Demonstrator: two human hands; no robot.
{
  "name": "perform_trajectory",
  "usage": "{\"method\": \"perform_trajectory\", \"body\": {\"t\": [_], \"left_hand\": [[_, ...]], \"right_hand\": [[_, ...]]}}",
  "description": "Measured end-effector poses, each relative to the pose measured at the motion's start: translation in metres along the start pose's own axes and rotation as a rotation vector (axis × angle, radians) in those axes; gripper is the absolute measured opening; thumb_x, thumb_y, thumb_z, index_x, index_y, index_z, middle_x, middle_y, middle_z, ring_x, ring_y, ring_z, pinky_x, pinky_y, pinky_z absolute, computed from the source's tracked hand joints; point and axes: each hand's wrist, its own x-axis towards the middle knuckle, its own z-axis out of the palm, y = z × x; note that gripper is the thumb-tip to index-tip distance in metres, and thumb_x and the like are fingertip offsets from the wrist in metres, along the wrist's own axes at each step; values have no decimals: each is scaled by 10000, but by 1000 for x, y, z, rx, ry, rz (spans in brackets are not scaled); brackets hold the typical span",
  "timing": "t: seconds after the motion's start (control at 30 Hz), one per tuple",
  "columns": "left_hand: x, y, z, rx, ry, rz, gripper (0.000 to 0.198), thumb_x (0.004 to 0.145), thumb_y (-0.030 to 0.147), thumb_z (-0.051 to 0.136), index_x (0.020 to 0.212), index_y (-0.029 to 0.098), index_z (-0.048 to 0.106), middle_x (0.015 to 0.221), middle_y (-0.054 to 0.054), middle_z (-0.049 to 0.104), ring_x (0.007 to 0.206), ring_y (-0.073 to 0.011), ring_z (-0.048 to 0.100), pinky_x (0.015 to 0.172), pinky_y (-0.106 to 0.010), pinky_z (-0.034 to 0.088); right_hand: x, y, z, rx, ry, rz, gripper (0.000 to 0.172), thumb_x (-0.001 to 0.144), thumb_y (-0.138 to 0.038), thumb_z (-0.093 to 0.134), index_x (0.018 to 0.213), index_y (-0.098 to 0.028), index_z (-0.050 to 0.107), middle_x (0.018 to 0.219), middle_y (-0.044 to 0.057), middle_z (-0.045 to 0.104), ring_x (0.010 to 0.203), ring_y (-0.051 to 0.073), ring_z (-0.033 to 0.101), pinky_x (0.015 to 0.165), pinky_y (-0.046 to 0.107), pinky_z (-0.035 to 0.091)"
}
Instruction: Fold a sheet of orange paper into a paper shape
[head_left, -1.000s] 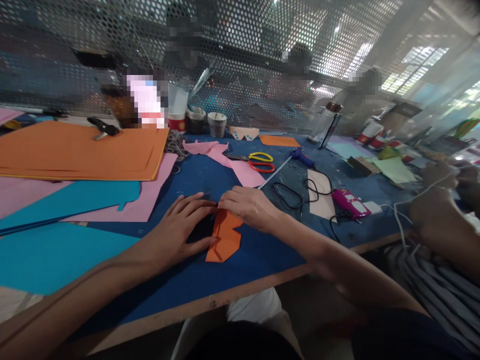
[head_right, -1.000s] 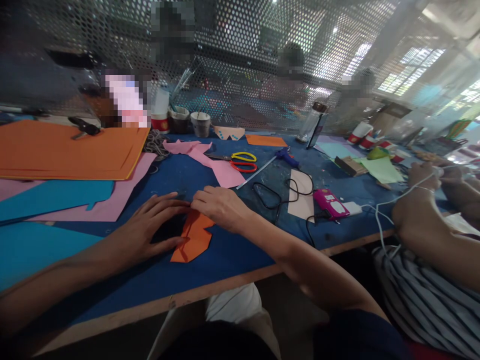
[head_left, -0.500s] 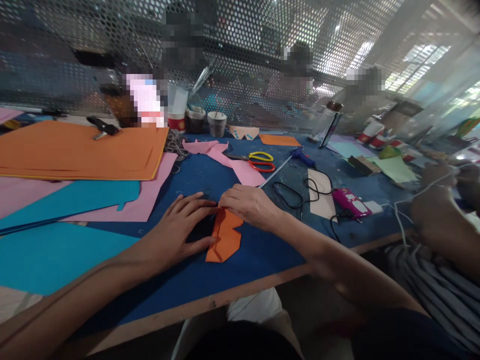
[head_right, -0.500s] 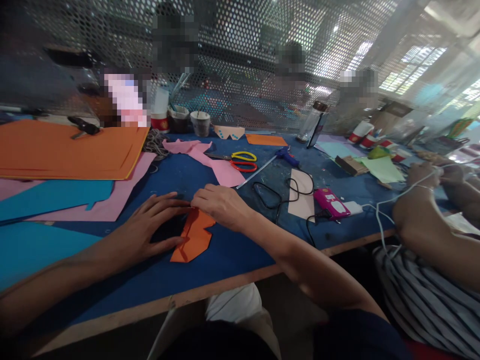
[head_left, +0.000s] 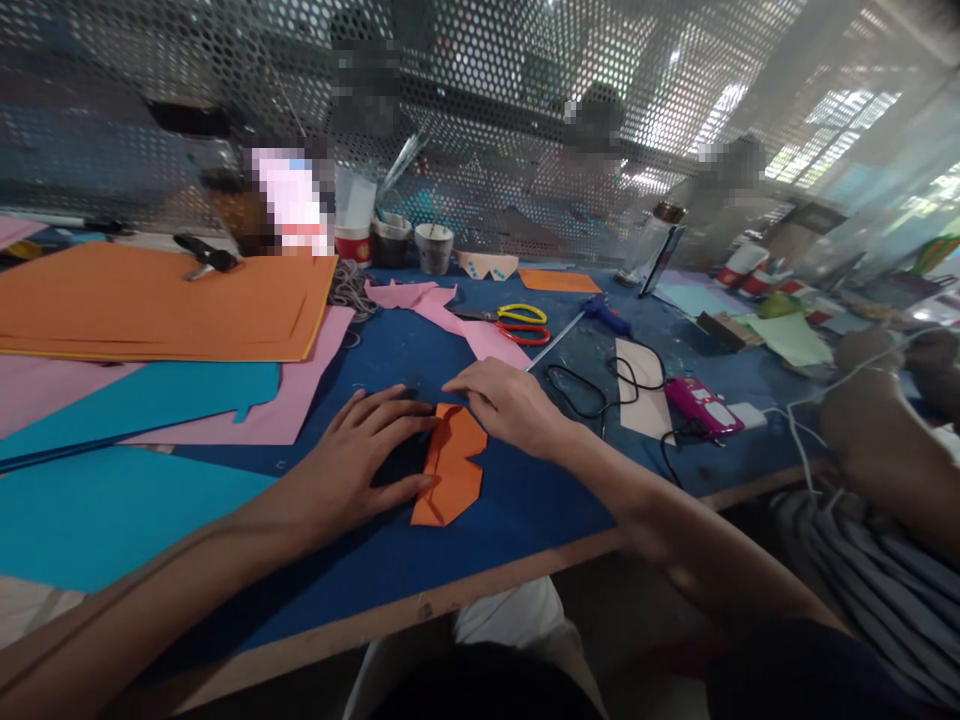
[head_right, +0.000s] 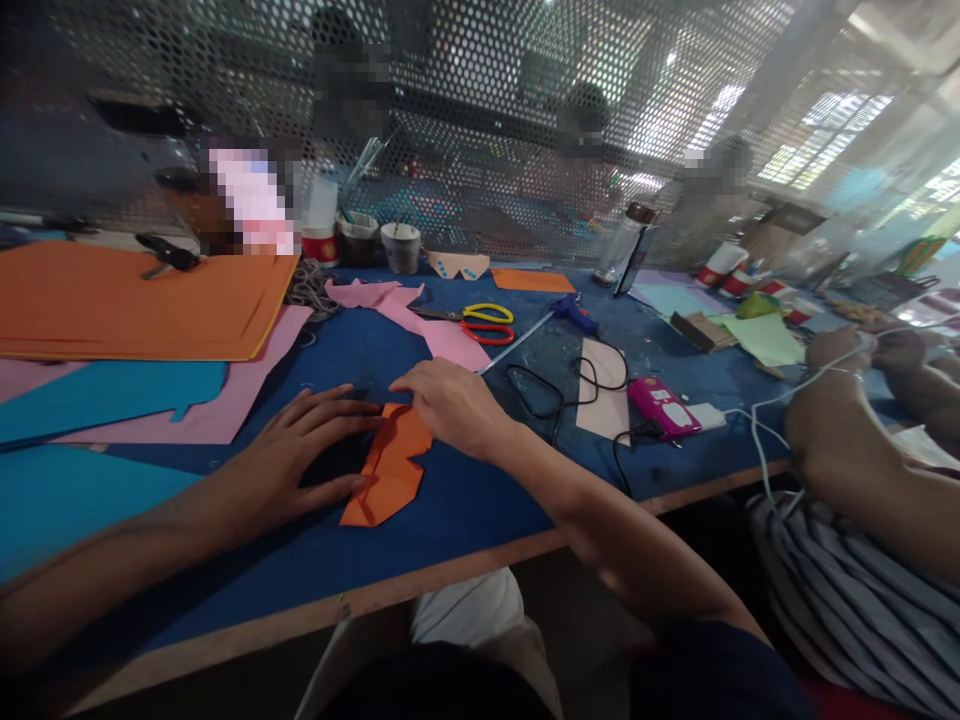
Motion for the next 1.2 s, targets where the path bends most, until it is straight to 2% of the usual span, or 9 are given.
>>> {"method": "perform_trajectory", "body": {"t": [0.1, 0.3, 0.57, 0.8, 1.2], "left_hand": [[0, 0, 0, -7, 9, -6, 657, 939, 748, 586, 1414, 295, 629, 1505, -88, 637, 1557, -370, 379, 1291, -667, 219], [0, 1, 0, -8, 11, 5, 665, 948, 740, 578, 1429, 281, 609, 1502, -97, 637, 1557, -365, 380, 1284, -662, 245], [-1, -1, 1, 0, 7, 12, 652, 953, 720, 589, 1426, 271, 613, 1519, -105, 623, 1564, -375, 364, 1277, -670, 251], [0, -1, 1, 0, 8, 15, 661, 955, 721, 584, 1440, 273, 607, 1519, -103, 622, 1561, -377, 367, 1279, -674, 240], [-2, -2, 4, -2, 31, 19, 644, 953, 712, 596, 1429, 278, 612, 1508, -100, 632, 1556, -368, 380, 1283, -659, 247]], "right_hand": [[-2, 3, 3, -25, -77, -36, 378, 971, -1, 508, 1151, -197, 777, 1160, 76, 764, 1102, 197, 674, 975, 357, 544], [-3, 6, 3, -117, -98, -116, 335, 1011, -45, 525, 1176, -197, 773, 1169, 76, 761, 1055, 200, 667, 933, 355, 537], [-3, 2, -4, -236, -192, -204, 292, 1026, -86, 565, 1251, -185, 725, 1223, 109, 740, 1036, 225, 657, 913, 393, 522], [-6, 0, -2, -251, -150, -222, 324, 1042, -76, 505, 1296, -154, 690, 1208, 117, 745, 1038, 232, 655, 910, 399, 541], [-7, 0, -2, -300, -179, -252, 313, 1042, -79, 501, 1282, -152, 687, 1213, 115, 735, 1036, 231, 642, 912, 387, 535]]}}
